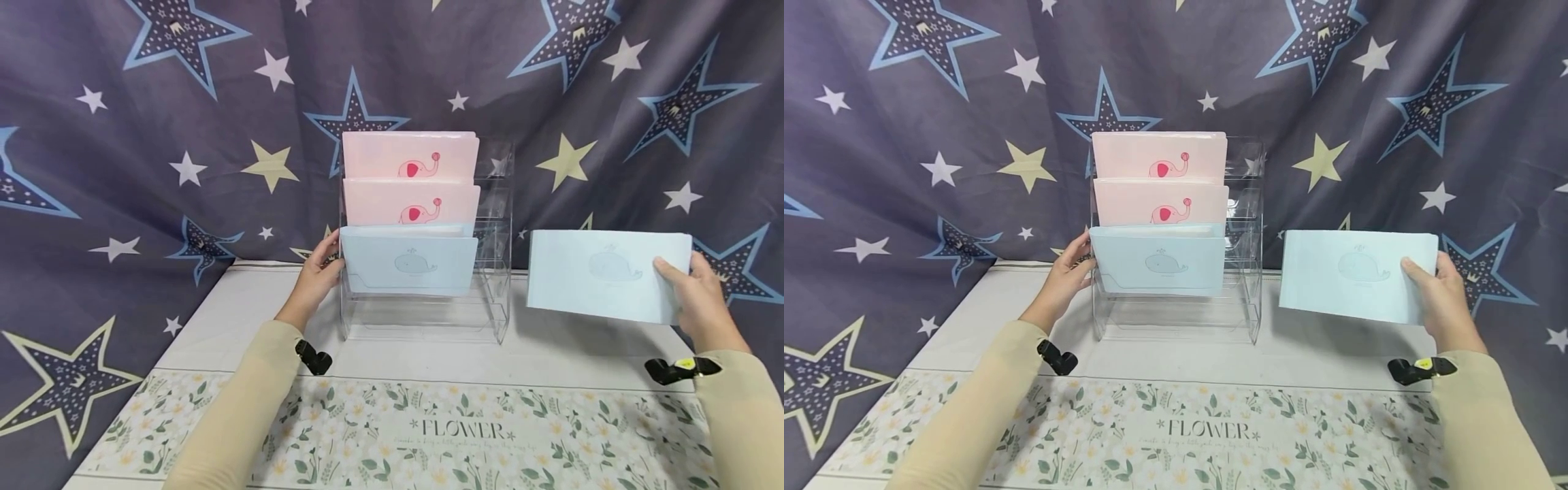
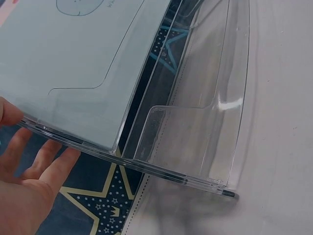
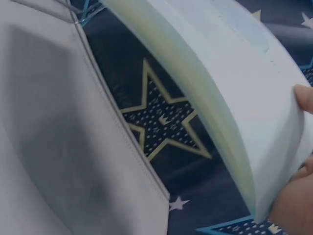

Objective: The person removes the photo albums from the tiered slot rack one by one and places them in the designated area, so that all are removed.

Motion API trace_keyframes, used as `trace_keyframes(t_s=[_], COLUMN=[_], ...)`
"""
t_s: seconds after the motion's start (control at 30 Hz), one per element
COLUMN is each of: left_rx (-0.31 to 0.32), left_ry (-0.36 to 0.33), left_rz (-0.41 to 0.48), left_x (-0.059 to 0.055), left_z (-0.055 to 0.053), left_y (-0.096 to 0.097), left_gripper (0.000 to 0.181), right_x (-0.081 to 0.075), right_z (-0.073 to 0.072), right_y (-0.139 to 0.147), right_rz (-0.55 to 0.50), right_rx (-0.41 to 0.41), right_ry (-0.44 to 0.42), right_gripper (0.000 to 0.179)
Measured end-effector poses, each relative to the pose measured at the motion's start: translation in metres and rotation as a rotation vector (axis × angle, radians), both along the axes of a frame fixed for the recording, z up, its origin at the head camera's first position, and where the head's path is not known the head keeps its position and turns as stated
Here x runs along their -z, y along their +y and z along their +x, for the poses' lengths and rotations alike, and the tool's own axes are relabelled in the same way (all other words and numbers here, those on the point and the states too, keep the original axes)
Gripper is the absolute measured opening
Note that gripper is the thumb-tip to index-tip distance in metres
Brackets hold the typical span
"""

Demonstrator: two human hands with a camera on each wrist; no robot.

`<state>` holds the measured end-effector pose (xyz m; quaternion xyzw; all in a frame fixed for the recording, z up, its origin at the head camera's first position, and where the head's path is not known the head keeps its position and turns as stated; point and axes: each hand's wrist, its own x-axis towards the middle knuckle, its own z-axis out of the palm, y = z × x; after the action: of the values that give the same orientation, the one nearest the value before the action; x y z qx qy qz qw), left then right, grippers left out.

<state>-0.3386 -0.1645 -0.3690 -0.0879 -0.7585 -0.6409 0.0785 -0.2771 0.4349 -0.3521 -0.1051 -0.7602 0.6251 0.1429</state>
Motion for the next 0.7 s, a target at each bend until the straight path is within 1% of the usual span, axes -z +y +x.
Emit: trace_keyframes(t_s=[0.03,0.07,0.13,0.27,0.3,0.37,0.43,0.5,0.6,0.7], left_rx=[0.001,0.003,0.002,0.005,0.003,0.006,0.008,0.009,0.007,0.000], left_ry=[-0.001,-0.010,-0.011,-0.016,-0.008,-0.006,-0.005,-0.004,-0.006,-0.007], left_rz=[-0.004,-0.004,-0.007,-0.008,-0.011,-0.010,-0.009,-0.006,-0.005,-0.010], left_x=[0.000,-0.003,-0.004,-0.004,0.000,0.000,-0.001,-0.001,-0.001,0.000], left_z=[0.000,0.003,0.003,0.003,0.000,0.000,0.000,0.000,0.001,0.002], left_y=[0.000,0.001,0.001,0.000,-0.001,-0.002,-0.002,-0.002,-0.001,-0.001], left_gripper=[0.061,0.061,0.061,0.061,0.061,0.061,0.061,0.061,0.061,0.061], right_x=[0.003,0.005,0.010,0.021,0.025,0.030,0.035,0.038,0.041,0.044], right_z=[-0.002,-0.005,-0.011,-0.022,-0.025,-0.029,-0.033,-0.037,-0.042,-0.044], right_y=[0.002,0.003,0.006,0.008,0.008,0.007,0.006,0.006,0.008,0.011], right_rz=[0.051,0.093,0.125,0.131,0.136,0.144,0.148,0.153,0.167,0.165], right_rx=[-0.008,-0.017,-0.039,-0.087,-0.094,-0.117,-0.116,-0.102,-0.067,-0.054], right_ry=[-0.050,-0.100,-0.176,-0.276,-0.291,-0.315,-0.342,-0.372,-0.423,-0.472], right_gripper=[0.063,0.070,0.081,0.095,0.097,0.098,0.098,0.096,0.090,0.085])
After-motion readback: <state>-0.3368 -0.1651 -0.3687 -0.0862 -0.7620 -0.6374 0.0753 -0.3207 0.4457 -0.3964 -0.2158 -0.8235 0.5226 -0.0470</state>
